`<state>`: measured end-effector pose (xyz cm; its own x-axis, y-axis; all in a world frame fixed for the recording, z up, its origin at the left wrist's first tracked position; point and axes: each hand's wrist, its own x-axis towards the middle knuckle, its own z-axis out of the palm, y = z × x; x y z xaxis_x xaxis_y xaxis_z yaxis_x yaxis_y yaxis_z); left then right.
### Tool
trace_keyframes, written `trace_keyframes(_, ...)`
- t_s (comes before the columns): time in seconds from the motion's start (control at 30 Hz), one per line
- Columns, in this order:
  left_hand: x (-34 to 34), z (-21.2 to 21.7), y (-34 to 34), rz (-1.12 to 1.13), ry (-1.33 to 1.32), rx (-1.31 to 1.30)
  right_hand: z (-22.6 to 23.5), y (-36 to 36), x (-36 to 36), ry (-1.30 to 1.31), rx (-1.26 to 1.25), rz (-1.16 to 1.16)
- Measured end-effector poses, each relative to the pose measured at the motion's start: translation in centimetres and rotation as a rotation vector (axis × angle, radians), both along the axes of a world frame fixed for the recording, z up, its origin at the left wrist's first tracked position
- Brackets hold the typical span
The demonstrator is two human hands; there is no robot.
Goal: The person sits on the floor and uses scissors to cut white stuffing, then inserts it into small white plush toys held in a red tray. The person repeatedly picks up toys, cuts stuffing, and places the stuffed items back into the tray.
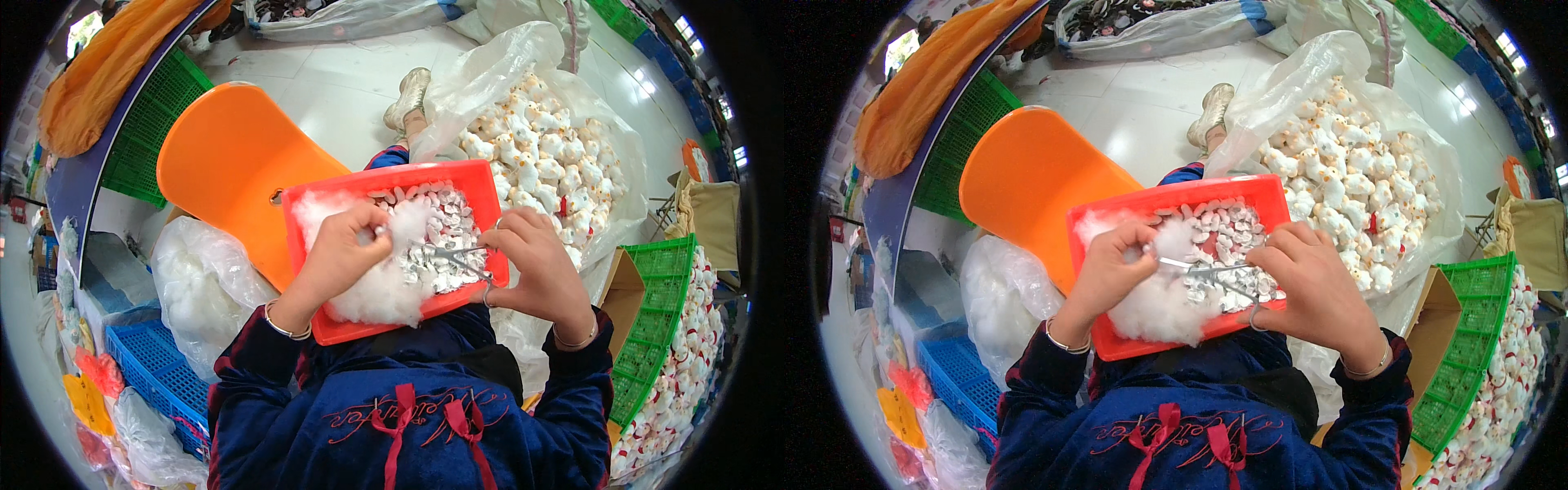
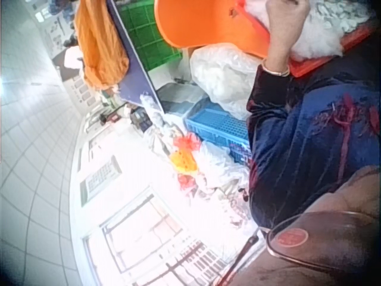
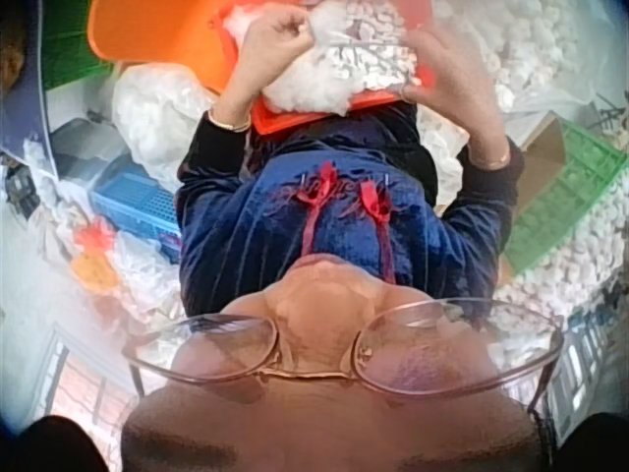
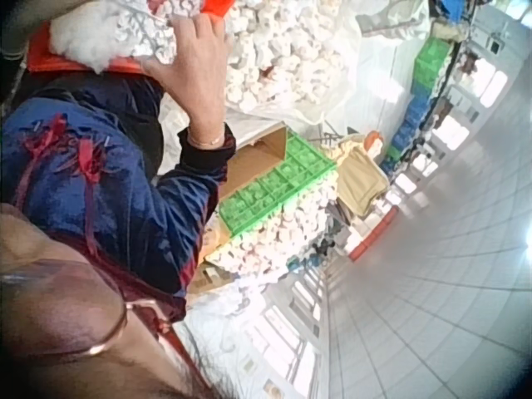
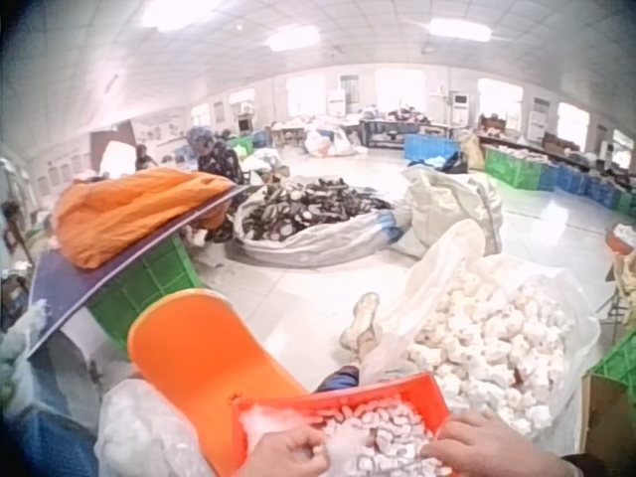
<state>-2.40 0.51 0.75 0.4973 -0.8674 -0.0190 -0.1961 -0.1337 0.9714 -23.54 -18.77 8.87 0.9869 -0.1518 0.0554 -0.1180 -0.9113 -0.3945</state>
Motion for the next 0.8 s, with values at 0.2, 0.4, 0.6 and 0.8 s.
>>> trace_keyframes(0.2, -0.5, -0.1, 0.0, -0.002, 0.012, -0.086, -0.4, -0.3, 1.1, 0.013, -0.104, 0.023)
trace_keyframes(0.4, -0.2, 0.6, 0.5, 0.058, 0.395, -0.006, -1.4, -0.3, 0.4, 0.132, -0.078, 0.003)
trace_keyframes(0.6, -0.2, 0.1, 0.0, 0.054, 0.438, -0.007, -2.7, 0.8, 1.0, 0.150, 0.025, 0.047)
trace_keyframes(0.8, -0.1, 0.0, 0.2, 0.109, 0.102, -0.004, -1.9, 0.6, 0.2, 0.148, 0.060, 0.035)
